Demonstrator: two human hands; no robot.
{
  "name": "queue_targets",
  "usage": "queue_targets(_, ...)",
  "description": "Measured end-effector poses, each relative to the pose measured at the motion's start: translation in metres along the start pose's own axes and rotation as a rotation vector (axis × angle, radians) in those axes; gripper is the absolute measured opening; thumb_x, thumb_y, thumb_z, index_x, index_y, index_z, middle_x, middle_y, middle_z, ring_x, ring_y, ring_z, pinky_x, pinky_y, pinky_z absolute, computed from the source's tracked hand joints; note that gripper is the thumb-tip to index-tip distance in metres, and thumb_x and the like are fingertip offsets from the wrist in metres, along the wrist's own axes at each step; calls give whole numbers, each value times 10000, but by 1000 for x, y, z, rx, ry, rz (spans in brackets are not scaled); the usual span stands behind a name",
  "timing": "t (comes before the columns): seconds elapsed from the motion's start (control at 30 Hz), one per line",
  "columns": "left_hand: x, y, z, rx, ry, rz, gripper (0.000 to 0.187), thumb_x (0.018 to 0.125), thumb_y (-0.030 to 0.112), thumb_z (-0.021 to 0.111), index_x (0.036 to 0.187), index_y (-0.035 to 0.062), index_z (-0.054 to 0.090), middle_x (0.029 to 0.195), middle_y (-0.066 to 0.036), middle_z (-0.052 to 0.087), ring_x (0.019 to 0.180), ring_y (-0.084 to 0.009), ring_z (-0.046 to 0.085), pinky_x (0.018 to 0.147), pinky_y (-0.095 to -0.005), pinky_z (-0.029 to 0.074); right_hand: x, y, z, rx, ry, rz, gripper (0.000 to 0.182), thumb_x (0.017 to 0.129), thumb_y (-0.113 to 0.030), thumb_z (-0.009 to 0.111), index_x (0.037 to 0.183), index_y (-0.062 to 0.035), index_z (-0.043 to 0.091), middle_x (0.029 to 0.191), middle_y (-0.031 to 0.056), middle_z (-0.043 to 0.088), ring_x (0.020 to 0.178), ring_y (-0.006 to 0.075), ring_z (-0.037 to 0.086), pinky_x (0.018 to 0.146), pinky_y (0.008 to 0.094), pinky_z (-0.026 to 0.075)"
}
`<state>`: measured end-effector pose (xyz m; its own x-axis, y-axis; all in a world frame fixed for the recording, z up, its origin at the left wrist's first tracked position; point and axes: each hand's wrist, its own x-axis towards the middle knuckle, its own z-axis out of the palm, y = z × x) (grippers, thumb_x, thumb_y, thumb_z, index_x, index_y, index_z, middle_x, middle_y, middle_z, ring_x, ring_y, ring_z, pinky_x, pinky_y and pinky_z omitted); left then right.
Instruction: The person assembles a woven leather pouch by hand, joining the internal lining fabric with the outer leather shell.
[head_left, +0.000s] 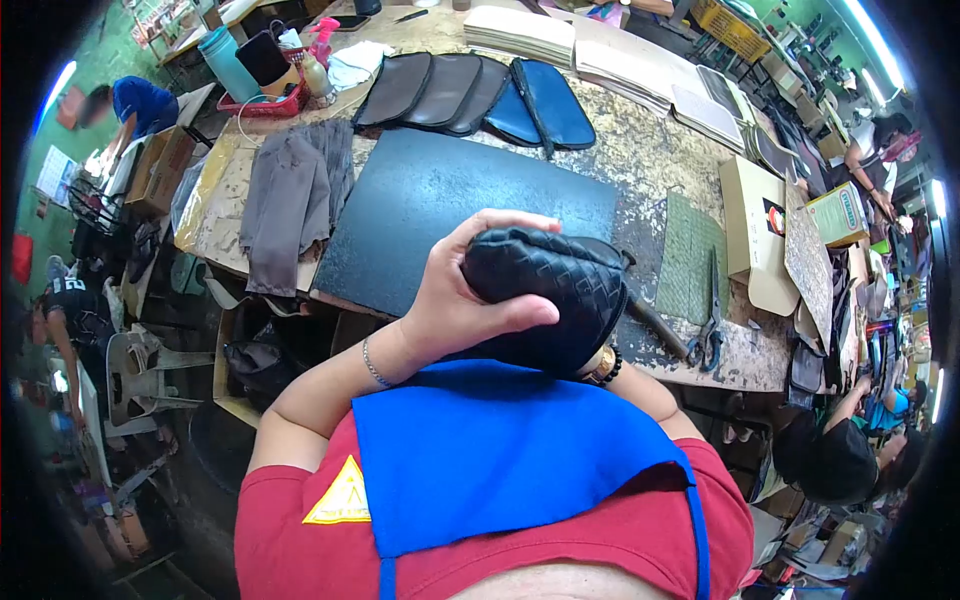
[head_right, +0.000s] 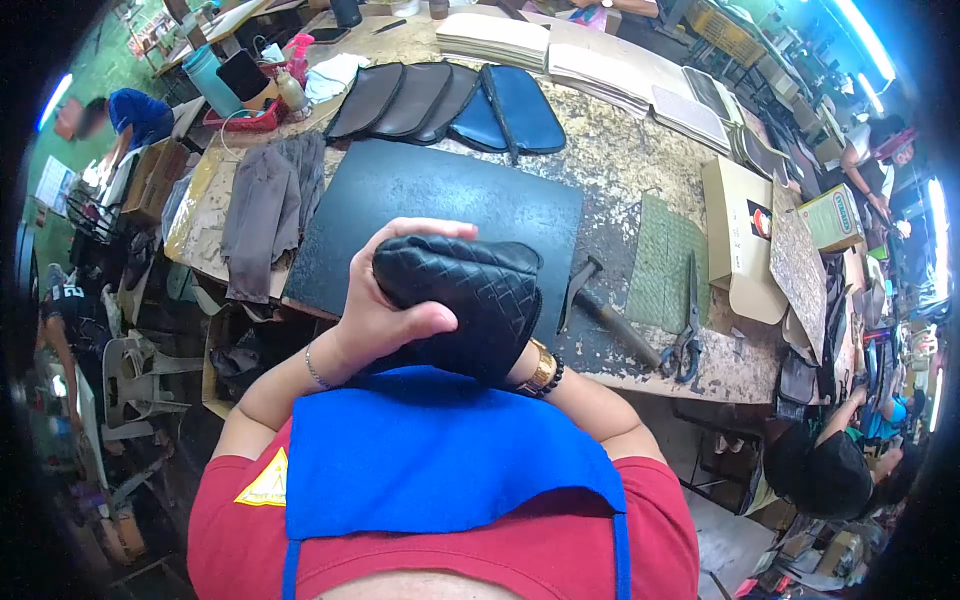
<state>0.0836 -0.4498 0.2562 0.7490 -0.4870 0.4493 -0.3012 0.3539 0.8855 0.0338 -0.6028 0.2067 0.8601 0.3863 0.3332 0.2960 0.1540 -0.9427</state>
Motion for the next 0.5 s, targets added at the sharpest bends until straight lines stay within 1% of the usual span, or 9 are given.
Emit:
queue_targets(0.03, 0, 2, -1, -51, -19, -43, 519, 730, 119, 867, 1160, 23, 592, 1235, -119, 633, 1096, -145, 610, 967, -304, 483, -2, 2, 4, 8, 50, -18, 484, 930, -140, 639, 1387, -82, 490, 1363, 103, 536, 1249, 238, 535, 1045, 382, 437)
queue_targets(0.07, 1, 4, 0, -77, -29, -53, 511, 739, 112, 858, 1165, 23, 589, 1231, -120, 636, 1095, -146, 611, 966, -304, 483, -3, 3, 5, 12, 97, -36, 486, 908, -107, 661, 1369, -68, 510, 1339, 112, 556, 1220, 236, 555, 1023, 373, 453)
queue_targets(0.13, 0, 8, 2, -127, -44, -74, 495, 759, 99, 839, 1175, 24, 582, 1222, -123, 641, 1094, -148, 613, 964, -304, 484, -3, -3, 5, -40, 70, -64, 488, 920, -94, 640, 1384, -69, 491, 1352, 109, 540, 1231, 233, 543, 1033, 375, 444)
queue_targets(0.2, -4, -1, 4, -133, -29, -31, 482, 769, 94, 828, 1175, 24, 578, 1199, -119, 651, 1084, -148, 619, 950, -299, 490, -2, -7, 10, -45, 75, -74, 483, 924, -88, 632, 1386, -68, 489, 1350, 108, 541, 1230, 229, 541, 1035, 373, 442)
queue_targets(0.27, -4, -6, 2, -109, -33, 30, 468, 775, 89, 821, 1168, 24, 577, 1173, -113, 661, 1065, -144, 626, 935, -292, 497, -3, 0, 13, 117, 85, -3, 488, 925, -87, 633, 1389, -66, 484, 1348, 110, 540, 1231, 224, 536, 1035, 369, 440)
queue_targets(0.33, -3, -7, -2, -58, -45, 74, 456, 774, 83, 819, 1157, 24, 580, 1148, -105, 669, 1040, -136, 631, 919, -286, 502, -5, 2, 13, 93, 83, 22, 492, 924, -86, 634, 1392, -62, 480, 1345, 113, 541, 1232, 220, 532, 1034, 366, 439)
queue_targets(0.4, -3, -8, -7, 4, -39, 67, 452, 771, 80, 819, 1152, 25, 582, 1127, -94, 674, 1016, -127, 632, 905, -279, 506, -2, 0, 7, -124, 57, -9, 496, 924, -86, 634, 1393, -58, 477, 1341, 116, 542, 1233, 217, 528, 1032, 363, 439)
queue_targets(0.5, -5, -12, -3, -33, 21, 4, 462, 765, 84, 825, 1155, 23, 584, 1112, -77, 675, 988, -113, 630, 887, -271, 509, -3, 4, 8, -122, 87, -74, 494, 924, -83, 630, 1393, -52, 476, 1333, 118, 547, 1221, 212, 534, 1026, 363, 443)
